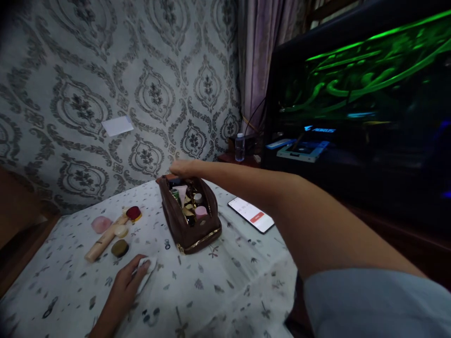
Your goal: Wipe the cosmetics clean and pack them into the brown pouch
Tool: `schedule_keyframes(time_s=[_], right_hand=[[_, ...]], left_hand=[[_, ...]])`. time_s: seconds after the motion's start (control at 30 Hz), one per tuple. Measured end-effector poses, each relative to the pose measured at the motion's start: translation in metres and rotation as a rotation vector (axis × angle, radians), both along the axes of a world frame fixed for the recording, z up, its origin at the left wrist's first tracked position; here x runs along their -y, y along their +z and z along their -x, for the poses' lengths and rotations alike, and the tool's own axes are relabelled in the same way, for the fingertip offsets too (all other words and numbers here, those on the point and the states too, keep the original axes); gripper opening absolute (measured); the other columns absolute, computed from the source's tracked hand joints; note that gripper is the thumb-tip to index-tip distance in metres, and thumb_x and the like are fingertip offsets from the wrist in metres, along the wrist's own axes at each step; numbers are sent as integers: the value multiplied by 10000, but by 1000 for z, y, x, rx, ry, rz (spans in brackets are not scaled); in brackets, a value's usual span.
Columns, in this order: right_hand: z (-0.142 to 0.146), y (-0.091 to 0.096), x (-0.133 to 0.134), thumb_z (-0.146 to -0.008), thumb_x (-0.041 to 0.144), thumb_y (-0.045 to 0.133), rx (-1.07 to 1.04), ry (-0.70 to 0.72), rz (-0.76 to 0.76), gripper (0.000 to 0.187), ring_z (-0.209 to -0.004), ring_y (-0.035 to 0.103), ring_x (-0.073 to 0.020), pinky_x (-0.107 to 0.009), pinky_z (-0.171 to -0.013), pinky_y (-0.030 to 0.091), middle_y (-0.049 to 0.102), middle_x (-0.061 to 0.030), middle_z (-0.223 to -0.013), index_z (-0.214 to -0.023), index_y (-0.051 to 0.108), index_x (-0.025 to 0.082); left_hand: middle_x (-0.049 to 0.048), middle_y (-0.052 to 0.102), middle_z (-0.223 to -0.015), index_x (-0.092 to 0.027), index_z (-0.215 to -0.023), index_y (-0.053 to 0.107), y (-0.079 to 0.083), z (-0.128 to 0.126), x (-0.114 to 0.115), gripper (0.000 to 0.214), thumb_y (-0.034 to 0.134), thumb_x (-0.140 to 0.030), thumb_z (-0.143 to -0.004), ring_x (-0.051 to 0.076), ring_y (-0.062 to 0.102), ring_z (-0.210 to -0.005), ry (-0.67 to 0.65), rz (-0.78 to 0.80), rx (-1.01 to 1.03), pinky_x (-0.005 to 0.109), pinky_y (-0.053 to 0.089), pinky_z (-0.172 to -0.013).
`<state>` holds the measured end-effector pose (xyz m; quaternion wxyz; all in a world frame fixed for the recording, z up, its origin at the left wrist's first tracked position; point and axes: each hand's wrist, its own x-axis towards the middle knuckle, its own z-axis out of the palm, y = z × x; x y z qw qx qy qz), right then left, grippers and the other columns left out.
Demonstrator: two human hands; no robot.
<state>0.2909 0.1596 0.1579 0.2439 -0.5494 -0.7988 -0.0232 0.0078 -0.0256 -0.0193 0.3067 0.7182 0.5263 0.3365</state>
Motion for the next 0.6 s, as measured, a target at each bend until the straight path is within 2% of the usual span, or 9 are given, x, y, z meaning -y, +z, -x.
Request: schedule_keyframes(time_s=[0.07, 0.13, 0.23, 0.33, 0.4, 0.5, 0.6], right_hand=[[2, 12, 13, -804, 34, 673, 59, 101, 29, 114, -711, 605, -49, -191, -669, 336, 748, -16, -715, -696, 712, 40], [6, 15, 31, -851, 78, 661, 88, 205, 37, 107, -763, 634, -90, -200, -701, 361, 777, -35, -810, -830, 767, 80], [17, 2, 69, -958, 183, 586, 0, 385, -86, 191, -777, 648, -140, -234, -727, 405, 769, -48, -869, -940, 769, 131], [32, -29, 116, -1035, 259, 485, -124, 580, -214, 271, -836, 659, -165, -266, -771, 447, 760, -82, -946, -1013, 730, 145], [45, -55, 142, -1069, 320, 427, -161, 698, -226, 332, -831, 671, -172, -272, -756, 465, 753, -100, -938, -1090, 708, 145], [68, -95, 165, -1070, 357, 426, -169, 796, -62, 345, -808, 686, -180, -279, -752, 489, 753, -106, -908, -1106, 705, 157], [97, -131, 161, -1041, 360, 484, -372, 661, 205, 279, -828, 707, -181, -285, -772, 517, 758, -73, -927, -1150, 688, 204]], left_hand=[[18, 670, -727, -222, -784, 643, 1, 0, 0, 448, 502, -637, -876, 234, 646, -732, -3, 7, 1, 300, 506, -681], [14, 660, -741, -217, -788, 628, 2, 0, 1, 431, 497, -614, -891, 223, 634, -751, -4, 13, 10, 292, 493, -694], [11, 653, -762, -205, -799, 613, 4, 0, 3, 393, 500, -566, -907, 210, 624, -781, -1, 11, 23, 280, 476, -707], [8, 646, -757, -193, -824, 623, 3, 1, 3, 363, 497, -519, -920, 197, 616, -784, 4, 19, 34, 272, 469, -708], [12, 662, -768, -186, -850, 640, 1, 1, 3, 346, 498, -492, -928, 192, 618, -777, 7, 16, 45, 274, 478, -717], [38, 730, -875, -185, -931, 683, -2, 1, 2, 318, 522, -459, -925, 211, 662, -872, 8, -39, 95, 295, 511, -812], [44, 742, -885, -189, -930, 697, -4, 3, 2, 310, 535, -454, -922, 217, 672, -885, 55, -96, 124, 304, 513, -834]])
